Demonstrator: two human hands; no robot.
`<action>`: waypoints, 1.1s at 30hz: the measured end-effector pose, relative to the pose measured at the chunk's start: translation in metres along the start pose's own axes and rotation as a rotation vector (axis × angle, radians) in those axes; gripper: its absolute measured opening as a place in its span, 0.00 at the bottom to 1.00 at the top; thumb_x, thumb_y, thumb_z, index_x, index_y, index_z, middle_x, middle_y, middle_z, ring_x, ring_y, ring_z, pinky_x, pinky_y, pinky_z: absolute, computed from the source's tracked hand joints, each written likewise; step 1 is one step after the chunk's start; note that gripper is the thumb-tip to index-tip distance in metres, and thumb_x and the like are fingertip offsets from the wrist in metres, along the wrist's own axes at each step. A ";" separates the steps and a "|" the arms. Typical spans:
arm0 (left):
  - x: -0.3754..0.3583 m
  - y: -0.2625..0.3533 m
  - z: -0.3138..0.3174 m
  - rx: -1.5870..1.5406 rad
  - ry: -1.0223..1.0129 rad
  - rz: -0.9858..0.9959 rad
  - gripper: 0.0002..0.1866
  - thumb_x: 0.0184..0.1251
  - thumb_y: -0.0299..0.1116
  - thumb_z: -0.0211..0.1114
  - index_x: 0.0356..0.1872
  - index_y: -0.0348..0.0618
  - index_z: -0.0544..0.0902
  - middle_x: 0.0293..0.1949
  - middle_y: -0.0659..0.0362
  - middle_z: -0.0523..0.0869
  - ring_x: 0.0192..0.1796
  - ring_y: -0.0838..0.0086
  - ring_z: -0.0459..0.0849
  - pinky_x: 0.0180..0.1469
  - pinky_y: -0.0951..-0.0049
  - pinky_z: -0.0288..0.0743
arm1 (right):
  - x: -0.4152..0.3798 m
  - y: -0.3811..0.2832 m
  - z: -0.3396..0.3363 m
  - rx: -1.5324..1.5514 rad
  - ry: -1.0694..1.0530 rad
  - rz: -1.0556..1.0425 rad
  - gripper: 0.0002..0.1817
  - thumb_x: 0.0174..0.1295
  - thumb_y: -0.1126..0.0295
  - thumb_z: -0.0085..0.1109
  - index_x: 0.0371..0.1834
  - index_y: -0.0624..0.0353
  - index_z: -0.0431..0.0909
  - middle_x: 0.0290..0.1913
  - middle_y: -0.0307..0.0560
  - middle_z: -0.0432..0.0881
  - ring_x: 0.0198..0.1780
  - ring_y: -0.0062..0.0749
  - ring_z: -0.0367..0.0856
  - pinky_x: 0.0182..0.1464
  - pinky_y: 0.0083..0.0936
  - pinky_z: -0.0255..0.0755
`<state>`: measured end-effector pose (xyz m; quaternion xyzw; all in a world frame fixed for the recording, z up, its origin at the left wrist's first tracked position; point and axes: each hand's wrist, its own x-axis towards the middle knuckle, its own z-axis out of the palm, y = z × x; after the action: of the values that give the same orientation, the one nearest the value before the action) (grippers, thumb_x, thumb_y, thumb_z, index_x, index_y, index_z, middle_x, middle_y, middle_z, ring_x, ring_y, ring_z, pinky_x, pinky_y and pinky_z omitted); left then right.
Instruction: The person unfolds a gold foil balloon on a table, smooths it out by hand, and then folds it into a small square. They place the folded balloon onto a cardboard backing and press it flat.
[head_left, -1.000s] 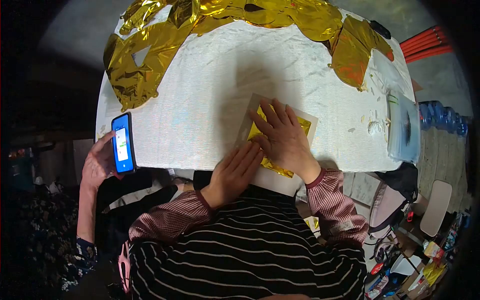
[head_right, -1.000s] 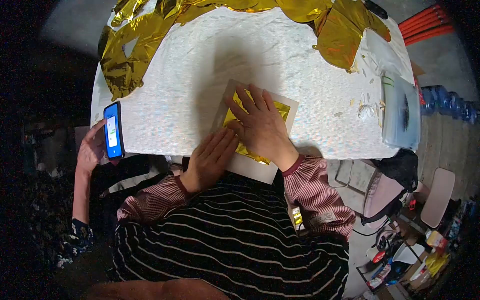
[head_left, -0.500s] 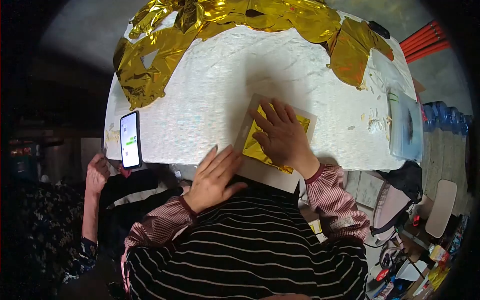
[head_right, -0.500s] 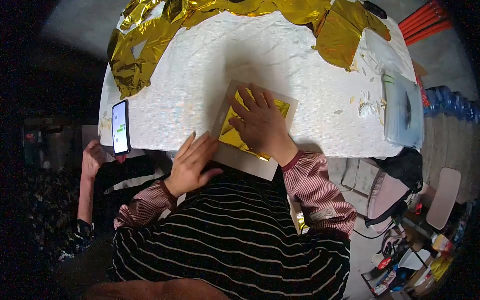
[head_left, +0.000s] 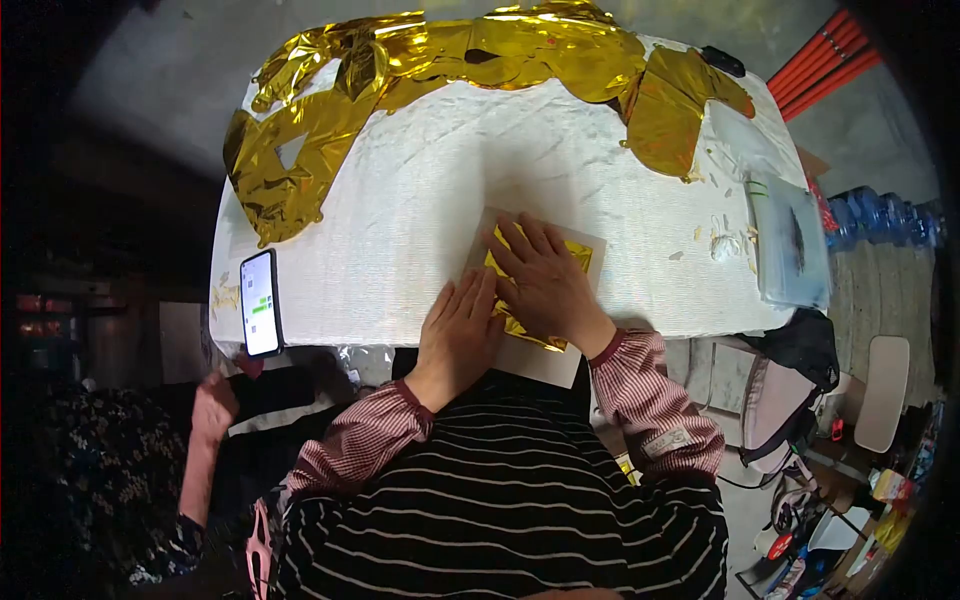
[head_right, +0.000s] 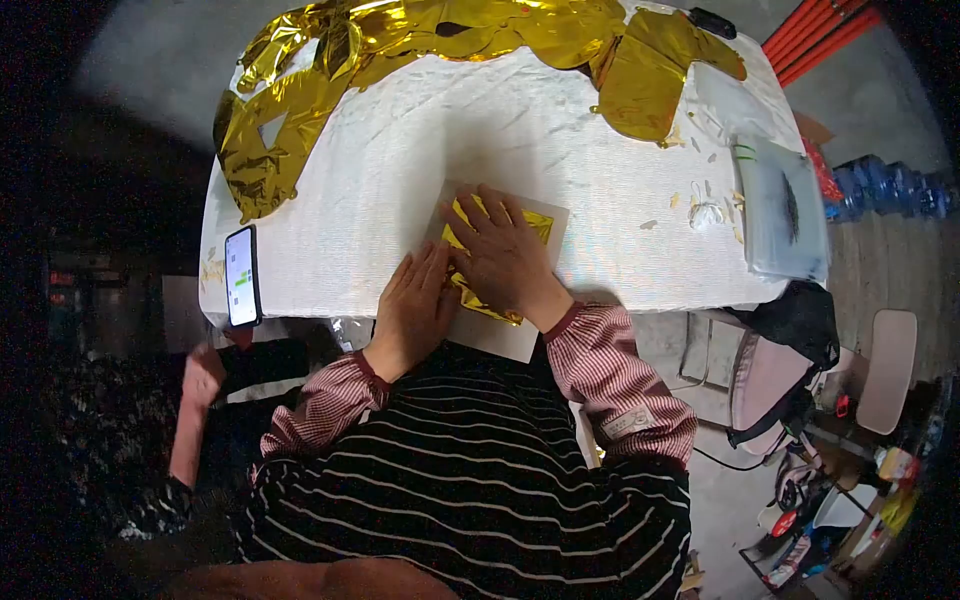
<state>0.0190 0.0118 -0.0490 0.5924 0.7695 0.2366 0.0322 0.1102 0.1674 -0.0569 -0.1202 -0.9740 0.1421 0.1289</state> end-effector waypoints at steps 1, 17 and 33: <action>0.001 -0.004 0.000 -0.035 -0.024 -0.009 0.31 0.62 0.32 0.64 0.66 0.29 0.67 0.64 0.41 0.74 0.69 0.56 0.72 0.70 0.55 0.63 | 0.000 0.001 0.001 0.001 -0.008 -0.013 0.27 0.70 0.58 0.44 0.70 0.56 0.67 0.73 0.57 0.62 0.75 0.55 0.56 0.75 0.48 0.48; -0.008 0.030 0.006 0.068 -0.064 0.024 0.38 0.61 0.43 0.65 0.67 0.26 0.65 0.68 0.41 0.68 0.72 0.52 0.65 0.73 0.56 0.59 | -0.001 0.003 0.002 -0.029 -0.063 -0.003 0.31 0.68 0.58 0.47 0.72 0.59 0.63 0.75 0.54 0.59 0.78 0.51 0.51 0.77 0.46 0.45; -0.038 0.004 0.023 0.088 0.124 0.393 0.20 0.63 0.31 0.60 0.58 0.49 0.81 0.61 0.59 0.80 0.63 0.53 0.77 0.65 0.47 0.67 | -0.008 0.015 0.000 0.238 0.208 0.051 0.28 0.66 0.68 0.55 0.69 0.63 0.65 0.66 0.56 0.72 0.68 0.50 0.69 0.69 0.40 0.62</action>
<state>0.0412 -0.0151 -0.0763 0.7163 0.6491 0.2406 -0.0881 0.1210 0.1792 -0.0638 -0.1431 -0.9283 0.2465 0.2388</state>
